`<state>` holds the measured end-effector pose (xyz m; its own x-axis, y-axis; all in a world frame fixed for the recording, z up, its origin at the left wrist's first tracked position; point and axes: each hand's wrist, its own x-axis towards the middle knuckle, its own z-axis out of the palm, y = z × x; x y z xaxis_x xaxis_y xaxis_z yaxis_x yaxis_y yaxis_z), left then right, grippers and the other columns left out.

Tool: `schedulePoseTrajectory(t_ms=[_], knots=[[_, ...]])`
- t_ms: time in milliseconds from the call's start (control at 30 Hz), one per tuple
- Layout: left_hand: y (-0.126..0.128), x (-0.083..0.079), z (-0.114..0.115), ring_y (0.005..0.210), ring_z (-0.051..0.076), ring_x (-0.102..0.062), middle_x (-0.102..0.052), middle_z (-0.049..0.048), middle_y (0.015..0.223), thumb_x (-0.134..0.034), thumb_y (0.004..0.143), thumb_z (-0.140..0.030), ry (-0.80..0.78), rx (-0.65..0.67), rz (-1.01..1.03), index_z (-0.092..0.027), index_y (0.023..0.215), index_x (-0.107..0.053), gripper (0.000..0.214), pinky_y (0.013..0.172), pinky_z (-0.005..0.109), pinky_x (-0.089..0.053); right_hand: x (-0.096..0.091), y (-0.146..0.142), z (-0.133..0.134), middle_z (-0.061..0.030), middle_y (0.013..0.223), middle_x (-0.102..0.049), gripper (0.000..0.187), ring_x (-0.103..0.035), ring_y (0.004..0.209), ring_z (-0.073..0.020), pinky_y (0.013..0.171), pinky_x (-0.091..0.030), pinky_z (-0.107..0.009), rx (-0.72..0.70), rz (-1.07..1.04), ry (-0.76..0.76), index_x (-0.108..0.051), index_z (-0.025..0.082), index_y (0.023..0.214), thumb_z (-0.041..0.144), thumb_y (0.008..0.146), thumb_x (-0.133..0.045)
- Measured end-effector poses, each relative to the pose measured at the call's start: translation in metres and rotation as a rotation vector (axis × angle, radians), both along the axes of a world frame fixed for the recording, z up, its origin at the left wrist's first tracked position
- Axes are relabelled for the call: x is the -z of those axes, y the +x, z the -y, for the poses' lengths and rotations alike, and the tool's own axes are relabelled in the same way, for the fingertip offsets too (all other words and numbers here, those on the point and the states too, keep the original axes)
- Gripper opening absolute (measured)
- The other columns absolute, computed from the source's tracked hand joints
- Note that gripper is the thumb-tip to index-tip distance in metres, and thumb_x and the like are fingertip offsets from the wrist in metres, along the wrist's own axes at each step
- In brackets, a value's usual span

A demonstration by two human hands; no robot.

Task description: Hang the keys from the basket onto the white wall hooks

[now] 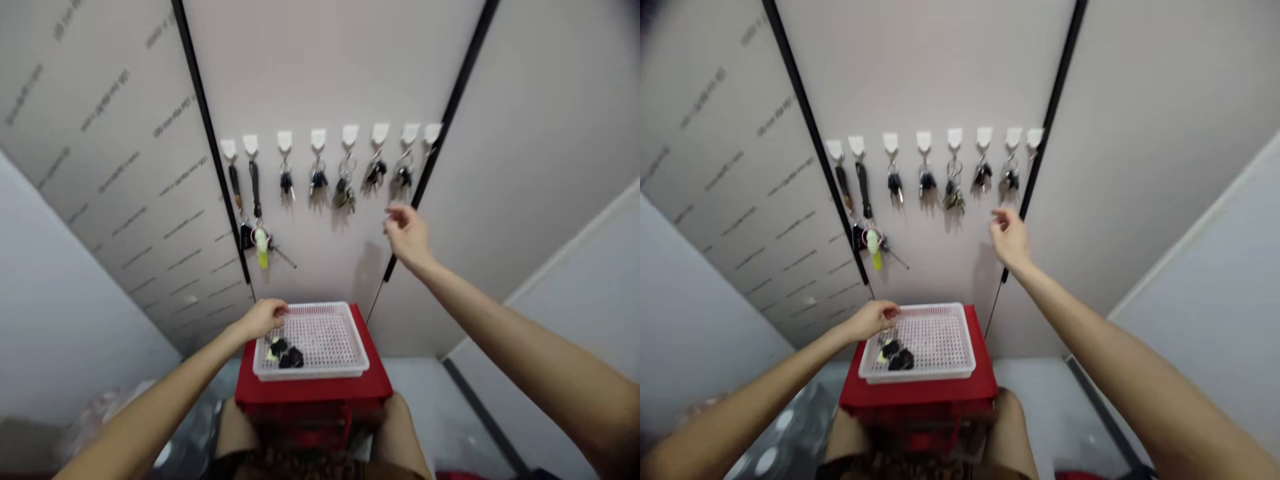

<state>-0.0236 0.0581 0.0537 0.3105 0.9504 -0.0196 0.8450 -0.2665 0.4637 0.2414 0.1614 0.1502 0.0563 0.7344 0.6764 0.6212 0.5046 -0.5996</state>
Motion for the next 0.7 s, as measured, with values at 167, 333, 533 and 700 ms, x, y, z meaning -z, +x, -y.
schedulePoseTrajectory(t_ms=[167,333,533,700], knots=[[0.0,0.033,0.024,0.081,0.018,-0.045,-0.054,0.0038,0.081,-0.047,0.055,-0.015,0.042,0.185,-0.346,-0.018,0.077,-0.054,0.024,0.074,0.032,-0.031,0.108,-0.07,0.08,-0.0013,0.066,-0.057,0.019,-0.049,0.059,-0.0089,0.056,-0.036,-0.019,-0.642,0.505,-0.499,-0.057,0.016,0.071,0.018,0.063,-0.04],[0.006,0.041,0.021,0.076,0.018,-0.047,-0.051,0.0054,0.077,-0.044,0.058,-0.016,0.076,0.157,-0.46,-0.017,0.077,-0.053,0.021,0.067,0.03,-0.034,0.15,-0.115,0.103,-0.0036,0.075,-0.058,0.03,-0.05,0.065,-0.0141,0.053,-0.033,-0.021,-0.583,0.786,-0.552,-0.055,0.019,0.082,0.035,0.057,-0.049],[0.003,0.044,0.016,0.073,0.016,-0.045,-0.05,0.0047,0.075,-0.038,0.062,-0.016,0.133,0.114,-0.414,-0.017,0.068,-0.053,0.016,0.064,0.026,-0.034,0.147,-0.114,0.088,-0.0018,0.066,-0.057,0.025,-0.049,0.059,-0.0128,0.049,-0.03,-0.02,-0.551,0.867,-0.622,-0.054,0.019,0.08,0.028,0.058,-0.047],[0.001,0.039,0.013,0.072,0.013,-0.045,-0.052,0.0027,0.073,-0.038,0.06,-0.013,0.071,0.076,-0.306,-0.017,0.064,-0.053,0.015,0.062,0.022,-0.035,0.141,-0.094,0.081,-0.0028,0.076,-0.055,0.027,-0.049,0.069,-0.0126,0.058,-0.032,-0.02,-0.592,0.848,-0.471,-0.055,0.02,0.082,0.016,0.059,-0.042]])
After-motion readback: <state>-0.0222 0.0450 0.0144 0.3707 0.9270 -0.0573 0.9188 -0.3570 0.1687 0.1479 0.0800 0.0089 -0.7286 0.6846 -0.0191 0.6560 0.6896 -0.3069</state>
